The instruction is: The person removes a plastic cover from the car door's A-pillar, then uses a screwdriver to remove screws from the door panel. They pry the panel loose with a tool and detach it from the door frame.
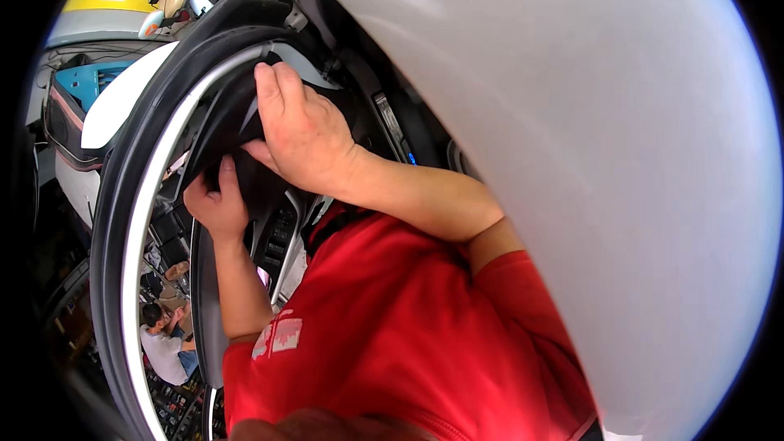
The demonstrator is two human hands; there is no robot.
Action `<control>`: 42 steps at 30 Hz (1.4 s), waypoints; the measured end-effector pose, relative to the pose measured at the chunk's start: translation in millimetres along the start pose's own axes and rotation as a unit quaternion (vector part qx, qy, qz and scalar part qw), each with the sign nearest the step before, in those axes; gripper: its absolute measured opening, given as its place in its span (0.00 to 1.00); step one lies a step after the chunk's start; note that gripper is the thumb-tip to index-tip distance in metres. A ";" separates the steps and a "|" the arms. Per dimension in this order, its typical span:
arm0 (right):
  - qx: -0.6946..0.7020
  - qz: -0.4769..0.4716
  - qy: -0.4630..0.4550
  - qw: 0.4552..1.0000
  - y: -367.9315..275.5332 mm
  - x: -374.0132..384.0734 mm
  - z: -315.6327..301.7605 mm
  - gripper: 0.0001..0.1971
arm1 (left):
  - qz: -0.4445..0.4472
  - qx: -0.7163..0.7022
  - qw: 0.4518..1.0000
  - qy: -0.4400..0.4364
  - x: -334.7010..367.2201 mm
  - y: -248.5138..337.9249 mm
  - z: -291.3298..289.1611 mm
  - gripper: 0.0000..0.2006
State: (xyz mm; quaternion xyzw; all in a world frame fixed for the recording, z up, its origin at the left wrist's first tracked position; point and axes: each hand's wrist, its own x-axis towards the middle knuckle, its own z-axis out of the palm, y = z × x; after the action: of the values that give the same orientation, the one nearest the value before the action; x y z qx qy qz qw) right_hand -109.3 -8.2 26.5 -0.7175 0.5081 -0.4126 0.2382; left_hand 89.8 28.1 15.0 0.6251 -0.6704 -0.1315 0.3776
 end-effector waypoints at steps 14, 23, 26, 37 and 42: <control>-0.081 -0.014 0.027 0.996 -10.2 -0.4 13.5 0.45 | 0.061 -0.051 0.996 -0.042 12.3 19.3 -8.7 0.27; -0.097 0.010 -0.025 0.995 -17.6 2.5 6.8 0.45 | 0.068 -0.099 0.992 0.037 22.8 7.0 18.8 0.36; -0.091 -0.019 0.014 0.996 -7.3 -2.8 15.1 0.45 | 0.013 -0.156 0.987 0.037 26.6 28.1 20.7 0.40; 0.116 -0.026 0.098 0.988 50.2 -16.4 33.3 0.33 | 0.025 -0.180 0.983 0.000 47.7 49.9 18.0 0.18; 0.219 0.034 0.110 0.969 59.6 -12.1 44.8 0.28 | 0.054 -0.285 0.957 0.022 48.1 47.7 32.6 0.19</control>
State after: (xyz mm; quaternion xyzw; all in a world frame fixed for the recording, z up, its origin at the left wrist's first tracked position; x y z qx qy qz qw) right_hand -105.5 -22.5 -47.6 -0.5803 0.4525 -0.5817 0.3467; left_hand 35.9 -17.8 40.2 0.4565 -0.6295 -0.2830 0.5615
